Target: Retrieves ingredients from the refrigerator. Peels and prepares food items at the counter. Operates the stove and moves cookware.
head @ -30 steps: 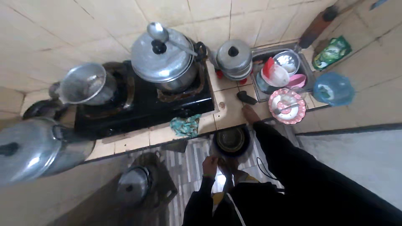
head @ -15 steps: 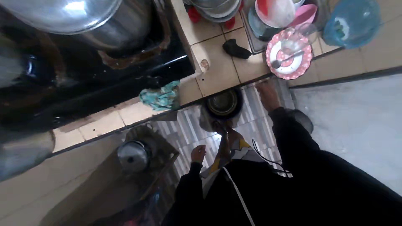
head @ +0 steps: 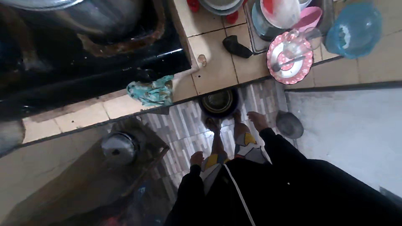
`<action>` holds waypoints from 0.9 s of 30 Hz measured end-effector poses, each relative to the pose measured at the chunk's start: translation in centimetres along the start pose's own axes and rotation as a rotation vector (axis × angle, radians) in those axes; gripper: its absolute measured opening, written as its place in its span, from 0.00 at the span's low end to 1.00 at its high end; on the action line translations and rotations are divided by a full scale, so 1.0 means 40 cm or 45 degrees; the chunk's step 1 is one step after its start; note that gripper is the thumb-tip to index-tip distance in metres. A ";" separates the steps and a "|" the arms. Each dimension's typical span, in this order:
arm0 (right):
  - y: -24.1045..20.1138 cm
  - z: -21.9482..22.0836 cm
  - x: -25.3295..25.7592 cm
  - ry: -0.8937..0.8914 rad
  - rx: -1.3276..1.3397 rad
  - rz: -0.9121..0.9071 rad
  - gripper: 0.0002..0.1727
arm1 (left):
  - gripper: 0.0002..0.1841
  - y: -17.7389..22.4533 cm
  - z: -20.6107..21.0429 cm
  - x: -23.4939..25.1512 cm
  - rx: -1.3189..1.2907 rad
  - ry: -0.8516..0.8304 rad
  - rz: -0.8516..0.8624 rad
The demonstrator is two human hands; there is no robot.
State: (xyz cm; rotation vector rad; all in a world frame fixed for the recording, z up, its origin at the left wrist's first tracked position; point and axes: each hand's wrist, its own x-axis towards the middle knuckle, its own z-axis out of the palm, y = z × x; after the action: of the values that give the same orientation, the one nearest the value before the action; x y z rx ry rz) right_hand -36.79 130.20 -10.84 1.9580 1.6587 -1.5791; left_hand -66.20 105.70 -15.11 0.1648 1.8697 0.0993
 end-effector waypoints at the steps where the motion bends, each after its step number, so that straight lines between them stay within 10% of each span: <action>1: -0.010 -0.007 0.015 -0.043 -0.048 -0.011 0.19 | 0.17 0.001 0.022 -0.006 -0.035 0.012 -0.014; 12: 0.231 0.091 0.556 -0.566 -0.771 -0.160 0.25 | 0.16 0.031 0.486 -0.076 -0.518 0.274 -0.099; 17: 0.238 0.107 0.672 -0.568 -0.117 0.203 0.25 | 0.19 0.244 0.605 0.002 -0.593 -0.019 -0.206; 27: 0.222 0.277 0.739 -0.313 0.299 0.418 0.38 | 0.17 0.157 0.772 0.179 -1.057 -0.040 0.000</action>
State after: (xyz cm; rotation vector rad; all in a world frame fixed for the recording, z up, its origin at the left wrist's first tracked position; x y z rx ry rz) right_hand -41.06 138.53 -42.28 1.9186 1.0408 -1.8523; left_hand -38.46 112.61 -30.18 -0.4030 1.6563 0.8454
